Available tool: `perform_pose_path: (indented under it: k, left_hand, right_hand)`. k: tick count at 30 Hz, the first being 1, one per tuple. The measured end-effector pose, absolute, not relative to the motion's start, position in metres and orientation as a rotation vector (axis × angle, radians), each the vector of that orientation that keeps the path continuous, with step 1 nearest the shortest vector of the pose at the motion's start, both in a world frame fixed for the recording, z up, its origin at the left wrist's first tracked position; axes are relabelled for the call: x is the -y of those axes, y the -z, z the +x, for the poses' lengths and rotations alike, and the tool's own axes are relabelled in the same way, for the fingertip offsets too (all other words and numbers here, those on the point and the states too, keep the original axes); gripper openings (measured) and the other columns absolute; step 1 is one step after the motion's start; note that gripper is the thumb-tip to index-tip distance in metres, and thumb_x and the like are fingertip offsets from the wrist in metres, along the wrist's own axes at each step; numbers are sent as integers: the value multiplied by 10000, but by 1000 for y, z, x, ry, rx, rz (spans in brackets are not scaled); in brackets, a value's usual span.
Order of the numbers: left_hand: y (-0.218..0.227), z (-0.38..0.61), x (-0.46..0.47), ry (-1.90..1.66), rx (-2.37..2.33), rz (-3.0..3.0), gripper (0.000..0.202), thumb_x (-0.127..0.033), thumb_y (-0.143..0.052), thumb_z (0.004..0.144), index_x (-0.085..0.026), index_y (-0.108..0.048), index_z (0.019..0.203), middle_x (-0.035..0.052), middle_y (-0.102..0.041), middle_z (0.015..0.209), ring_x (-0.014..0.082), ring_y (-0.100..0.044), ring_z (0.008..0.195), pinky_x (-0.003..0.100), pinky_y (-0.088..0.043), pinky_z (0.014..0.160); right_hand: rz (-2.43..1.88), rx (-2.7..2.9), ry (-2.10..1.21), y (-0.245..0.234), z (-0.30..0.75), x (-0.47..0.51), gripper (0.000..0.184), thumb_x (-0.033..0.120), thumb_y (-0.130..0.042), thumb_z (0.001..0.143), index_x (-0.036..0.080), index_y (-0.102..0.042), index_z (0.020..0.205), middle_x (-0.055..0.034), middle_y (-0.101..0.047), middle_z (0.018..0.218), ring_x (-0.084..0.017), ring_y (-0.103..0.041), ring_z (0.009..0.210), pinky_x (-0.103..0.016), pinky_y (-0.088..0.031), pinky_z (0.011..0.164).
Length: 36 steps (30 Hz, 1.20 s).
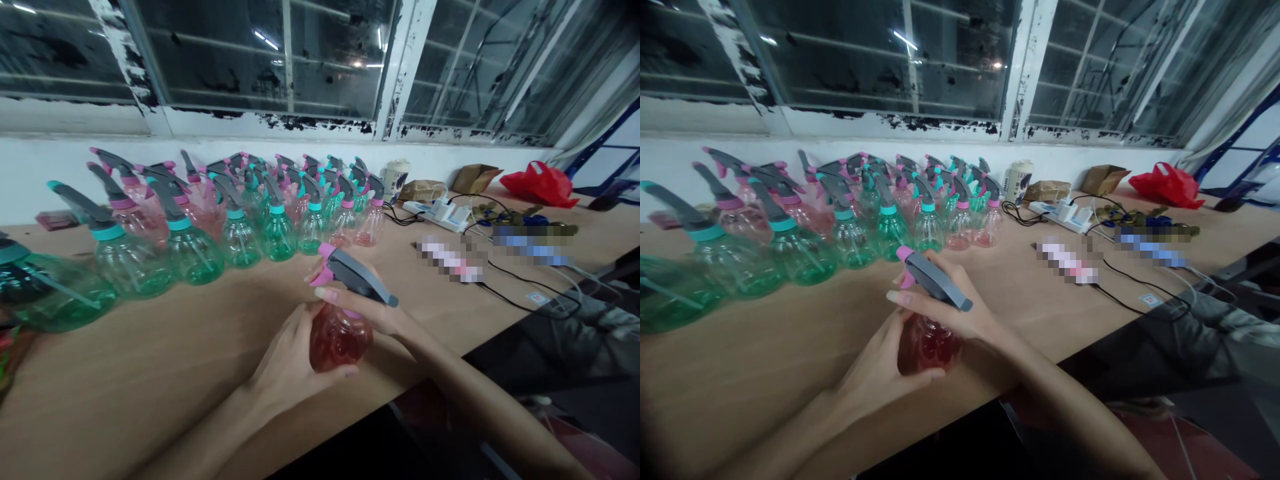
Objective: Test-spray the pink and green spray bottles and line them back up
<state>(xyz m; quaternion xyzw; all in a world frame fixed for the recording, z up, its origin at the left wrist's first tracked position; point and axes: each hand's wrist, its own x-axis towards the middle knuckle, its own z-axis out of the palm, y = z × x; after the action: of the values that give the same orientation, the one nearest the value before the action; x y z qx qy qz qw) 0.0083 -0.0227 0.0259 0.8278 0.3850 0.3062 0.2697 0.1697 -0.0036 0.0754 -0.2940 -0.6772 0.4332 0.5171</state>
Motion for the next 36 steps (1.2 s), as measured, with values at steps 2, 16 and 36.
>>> perform_pose_path:
  k: [2,16,36]
  left_hand:
    - [-25,8,22,-816,-1038,2254,787,-489,-718,660,-197,-358,1296,153,-508,1259,343,-482,1193,538,-405,969]
    - [-19,-4,17,-745,-973,2478,498,-390,-418,910,-270,-258,1367,91,-438,1373,275,-425,1257,474,-366,1032]
    - [-13,-16,-7,-919,-1238,2372,366,-345,-276,955,-275,-422,1284,52,-513,1274,236,-477,1198,475,-374,1021]
  right_hand:
    - [-695,1628,-1052,-75,169,4,161,328,-664,757,232,-569,843,2,-639,935,-157,-616,892,-332,-491,829]
    - [-1078,1594,-779,-66,217,3,137,337,-629,776,215,-586,819,0,-637,843,-163,-595,806,-324,-476,772]
    - [-1119,1552,-767,-68,238,15,239,322,-598,752,281,-622,986,-22,-675,938,-227,-624,945,-385,-489,863]
